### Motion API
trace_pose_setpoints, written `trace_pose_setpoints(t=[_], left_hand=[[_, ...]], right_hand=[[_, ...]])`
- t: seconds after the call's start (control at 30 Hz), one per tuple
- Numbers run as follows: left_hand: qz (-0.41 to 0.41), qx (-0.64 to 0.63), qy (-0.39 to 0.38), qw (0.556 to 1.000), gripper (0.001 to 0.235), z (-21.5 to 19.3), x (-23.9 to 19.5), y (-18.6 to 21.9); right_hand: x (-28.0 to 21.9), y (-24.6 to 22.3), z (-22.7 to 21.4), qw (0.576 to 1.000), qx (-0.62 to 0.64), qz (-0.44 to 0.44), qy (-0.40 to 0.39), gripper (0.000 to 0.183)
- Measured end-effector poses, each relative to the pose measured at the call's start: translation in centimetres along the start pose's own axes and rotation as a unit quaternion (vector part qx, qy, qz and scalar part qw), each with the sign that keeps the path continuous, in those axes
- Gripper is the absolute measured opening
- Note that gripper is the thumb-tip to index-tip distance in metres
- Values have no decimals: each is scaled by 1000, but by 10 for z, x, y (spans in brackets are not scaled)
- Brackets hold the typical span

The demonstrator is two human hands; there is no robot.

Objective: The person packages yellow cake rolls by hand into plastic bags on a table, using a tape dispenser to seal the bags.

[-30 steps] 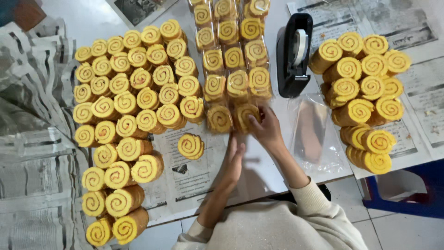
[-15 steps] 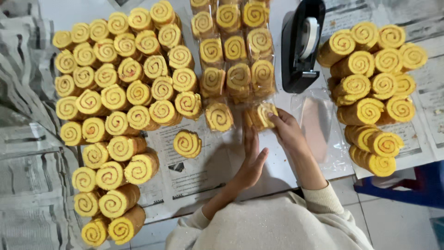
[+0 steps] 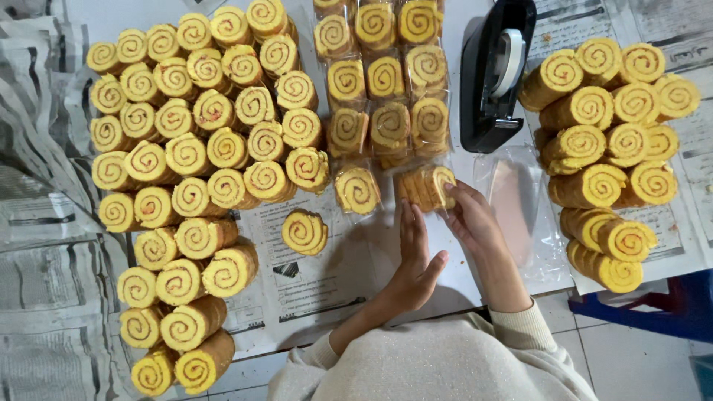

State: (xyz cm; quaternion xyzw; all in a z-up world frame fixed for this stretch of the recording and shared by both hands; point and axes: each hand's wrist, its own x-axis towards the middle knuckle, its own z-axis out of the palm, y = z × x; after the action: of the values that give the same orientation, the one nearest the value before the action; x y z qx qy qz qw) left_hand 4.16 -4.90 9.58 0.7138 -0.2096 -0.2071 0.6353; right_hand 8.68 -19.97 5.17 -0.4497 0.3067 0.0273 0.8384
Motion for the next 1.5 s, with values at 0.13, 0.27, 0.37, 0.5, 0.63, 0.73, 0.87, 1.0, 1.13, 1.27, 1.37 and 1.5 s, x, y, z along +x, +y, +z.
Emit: trace_pose_setpoints(t=[0.13,0.27,0.37,0.5,0.63,0.73,0.87,1.0,1.13,1.27,1.37,1.5], left_hand=[[-6,20,-9,1000,82,-2,-2,6],[-3,17,-11,1000,82,-3,-3,4],[7,27,-9,1000,80,-3,-2,3],[-30,6,-23,999,83,-9,-1,14],[-62,-43,-10,997,83,-21,-1,16],[-80,-77,10,994,83,-22,-7,-4],[-91,-114,-3,989,84,-21,-8,-16],[-85,-82,7,993,82,-19,-11,-19],[-74,-109,6,991,80,-20,-25,-31],[-52,-72,-76,993,79,-29,-40,-32],[-114,-14,-162,980,91,-43,-40,-3],[-99,-32,-213,971,88,-38,-38,-2]], right_hand=[[13,14,-19,999,49,11,-11,26],[13,16,-21,998,56,13,-14,27],[18,22,-28,998,63,18,-14,28],[-3,8,-2,999,32,-5,-16,32],[-6,17,13,979,-150,-139,-18,42],[-1,32,20,948,-242,-207,-13,50],[7,44,26,939,-253,-231,11,50],[-11,31,25,953,-238,-188,-15,57],[-64,-10,14,775,-527,-347,-19,61],[-70,1,-58,523,-789,-295,128,85],[-45,29,-106,579,-752,-291,116,60],[-43,31,-91,584,-735,-316,137,39]])
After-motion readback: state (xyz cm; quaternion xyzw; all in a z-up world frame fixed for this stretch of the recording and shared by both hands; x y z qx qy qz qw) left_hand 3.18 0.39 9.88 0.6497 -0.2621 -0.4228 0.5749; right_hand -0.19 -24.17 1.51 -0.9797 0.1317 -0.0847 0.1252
